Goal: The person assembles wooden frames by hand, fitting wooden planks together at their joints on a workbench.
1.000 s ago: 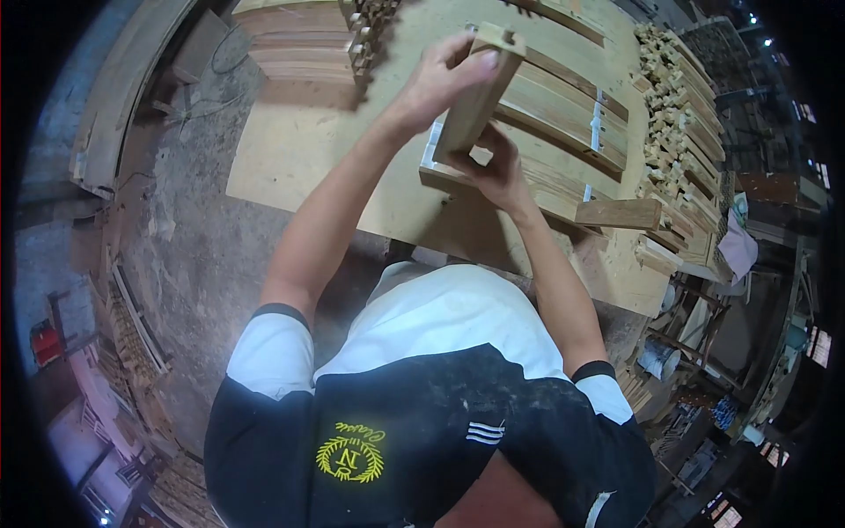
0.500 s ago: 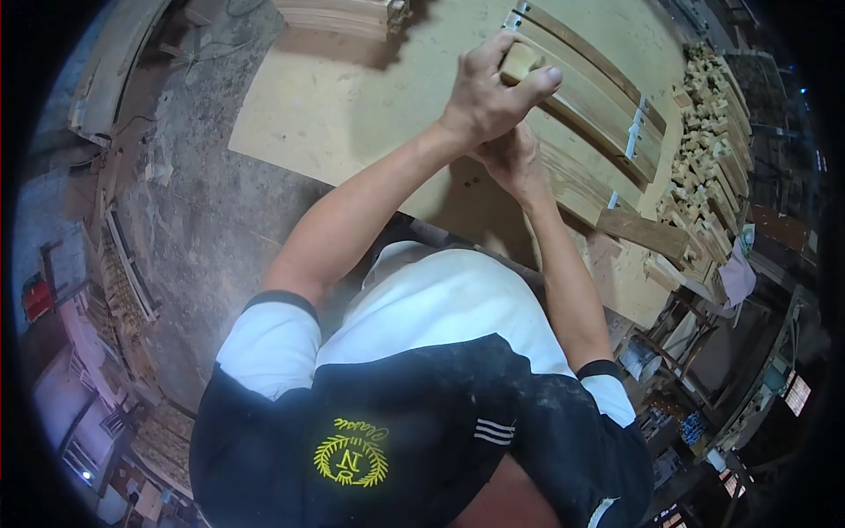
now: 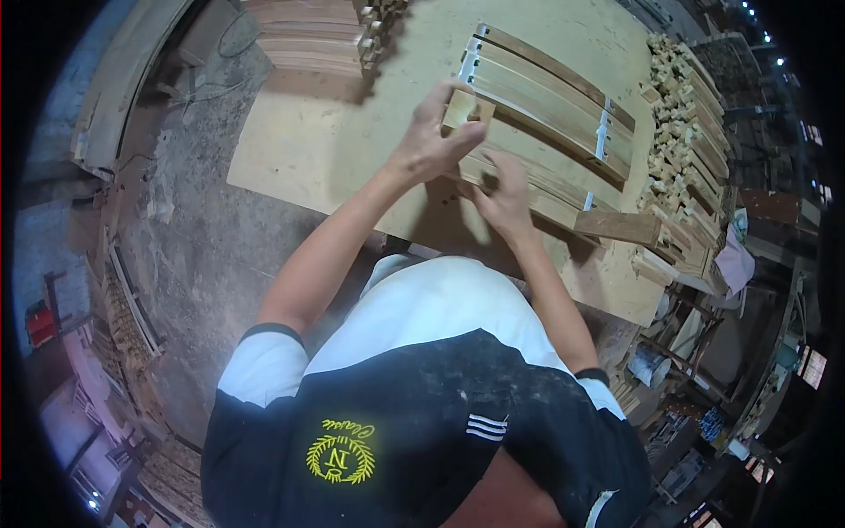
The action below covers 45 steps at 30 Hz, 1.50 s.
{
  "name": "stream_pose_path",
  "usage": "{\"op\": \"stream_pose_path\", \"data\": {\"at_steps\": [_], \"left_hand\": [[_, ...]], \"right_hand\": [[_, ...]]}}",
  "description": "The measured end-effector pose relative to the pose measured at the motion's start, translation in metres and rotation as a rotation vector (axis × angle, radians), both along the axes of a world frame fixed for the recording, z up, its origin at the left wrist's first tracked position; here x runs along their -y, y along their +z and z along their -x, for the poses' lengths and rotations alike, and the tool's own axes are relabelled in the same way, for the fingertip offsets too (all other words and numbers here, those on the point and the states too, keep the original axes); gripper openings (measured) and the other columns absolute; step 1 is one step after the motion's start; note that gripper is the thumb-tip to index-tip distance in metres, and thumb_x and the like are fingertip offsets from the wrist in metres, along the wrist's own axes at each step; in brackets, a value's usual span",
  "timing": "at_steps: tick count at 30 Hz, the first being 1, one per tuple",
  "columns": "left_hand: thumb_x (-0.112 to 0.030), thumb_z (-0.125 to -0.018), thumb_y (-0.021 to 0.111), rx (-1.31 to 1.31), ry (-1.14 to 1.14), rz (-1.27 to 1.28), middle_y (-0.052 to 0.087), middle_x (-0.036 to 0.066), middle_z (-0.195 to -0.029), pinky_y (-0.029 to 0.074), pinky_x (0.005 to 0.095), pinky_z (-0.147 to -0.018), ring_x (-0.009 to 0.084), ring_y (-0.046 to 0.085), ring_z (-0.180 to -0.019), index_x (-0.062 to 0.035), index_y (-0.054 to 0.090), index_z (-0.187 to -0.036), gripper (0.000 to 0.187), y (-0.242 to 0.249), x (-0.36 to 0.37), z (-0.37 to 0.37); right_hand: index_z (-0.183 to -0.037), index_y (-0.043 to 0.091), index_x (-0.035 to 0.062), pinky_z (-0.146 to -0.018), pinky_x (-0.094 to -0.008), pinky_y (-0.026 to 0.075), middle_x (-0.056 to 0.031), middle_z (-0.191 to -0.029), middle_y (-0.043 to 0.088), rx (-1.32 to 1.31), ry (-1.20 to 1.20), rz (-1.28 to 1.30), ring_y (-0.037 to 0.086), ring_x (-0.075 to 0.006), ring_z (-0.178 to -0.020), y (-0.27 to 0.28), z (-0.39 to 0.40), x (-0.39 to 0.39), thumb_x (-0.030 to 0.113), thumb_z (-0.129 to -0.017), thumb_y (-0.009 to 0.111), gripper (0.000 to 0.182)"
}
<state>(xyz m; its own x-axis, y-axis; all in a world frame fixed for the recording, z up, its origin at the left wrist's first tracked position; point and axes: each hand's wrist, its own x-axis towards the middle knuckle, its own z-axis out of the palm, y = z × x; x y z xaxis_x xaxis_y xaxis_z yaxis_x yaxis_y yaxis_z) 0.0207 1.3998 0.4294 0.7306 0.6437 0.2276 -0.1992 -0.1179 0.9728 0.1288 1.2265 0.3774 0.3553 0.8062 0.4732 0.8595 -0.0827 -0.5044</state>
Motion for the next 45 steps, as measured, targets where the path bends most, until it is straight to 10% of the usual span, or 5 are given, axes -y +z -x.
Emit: {"op": "stream_pose_path", "data": {"at_steps": [4, 9, 18, 27, 45], "left_hand": [[-0.073, -0.092, 0.035, -0.028, 0.058, 0.238, 0.057, 0.012, -0.126, 0.040, 0.0366, -0.099, 0.0196, 0.053, -0.115, -0.0072, 0.046, -0.141, 0.083, -0.039, -0.037, 0.016], [-0.049, -0.095, 0.054, -0.498, 0.006, 0.412, 0.065, 0.007, -0.112, 0.047, 0.0335, -0.086, 0.0171, 0.060, -0.102, -0.0026, 0.059, -0.128, 0.057, -0.075, -0.039, 0.005], [-0.051, -0.099, 0.049, -0.441, 0.054, 0.461, 0.068, 0.009, -0.102, 0.044, 0.0366, -0.097, 0.0169, 0.061, -0.103, 0.0040, 0.065, -0.114, 0.059, -0.035, -0.026, -0.023], [-0.041, -0.106, 0.030, 0.624, 0.100, 0.127, 0.065, 0.025, -0.118, 0.042, 0.0472, -0.107, 0.0419, 0.053, -0.127, -0.0003, 0.063, -0.113, 0.053, 0.040, -0.006, 0.010], [-0.017, -0.084, 0.062, 0.347, 0.209, -0.002, 0.063, 0.007, -0.099, 0.047, 0.0256, -0.076, 0.0115, 0.058, -0.084, 0.0001, 0.063, -0.111, 0.031, 0.053, 0.011, -0.018]], "right_hand": [[-0.103, 0.065, -0.0003, -0.079, -0.0339, 0.051, -0.0105, -0.097, 0.066, -0.281, -0.477, -0.041, 0.062, -0.0197, -0.089, -0.006, -0.011, 0.151, 0.016, -0.084, 0.075, 0.028], [-0.112, 0.064, 0.0019, -0.086, -0.0357, 0.050, -0.0079, -0.108, 0.065, -0.538, -1.101, -0.146, 0.061, -0.0170, -0.100, -0.048, -0.133, 0.287, 0.020, -0.093, 0.065, 0.026], [-0.120, 0.064, 0.0043, -0.082, -0.0326, 0.049, -0.0048, -0.108, 0.064, -0.880, -0.784, -0.120, 0.058, -0.0146, -0.097, -0.023, -0.207, 0.213, 0.038, -0.099, 0.055, 0.041], [-0.085, 0.061, 0.0124, -0.084, -0.0417, 0.051, -0.0065, -0.091, 0.066, -1.189, -0.692, -0.915, 0.062, -0.0243, -0.085, 0.148, -0.195, 0.186, 0.049, -0.092, 0.061, 0.037], [-0.106, 0.066, 0.0035, -0.093, -0.0362, 0.051, -0.0085, -0.103, 0.066, -0.856, -0.731, -0.989, 0.062, -0.0222, -0.104, 0.146, -0.161, 0.197, 0.014, -0.084, 0.062, 0.025]]}}
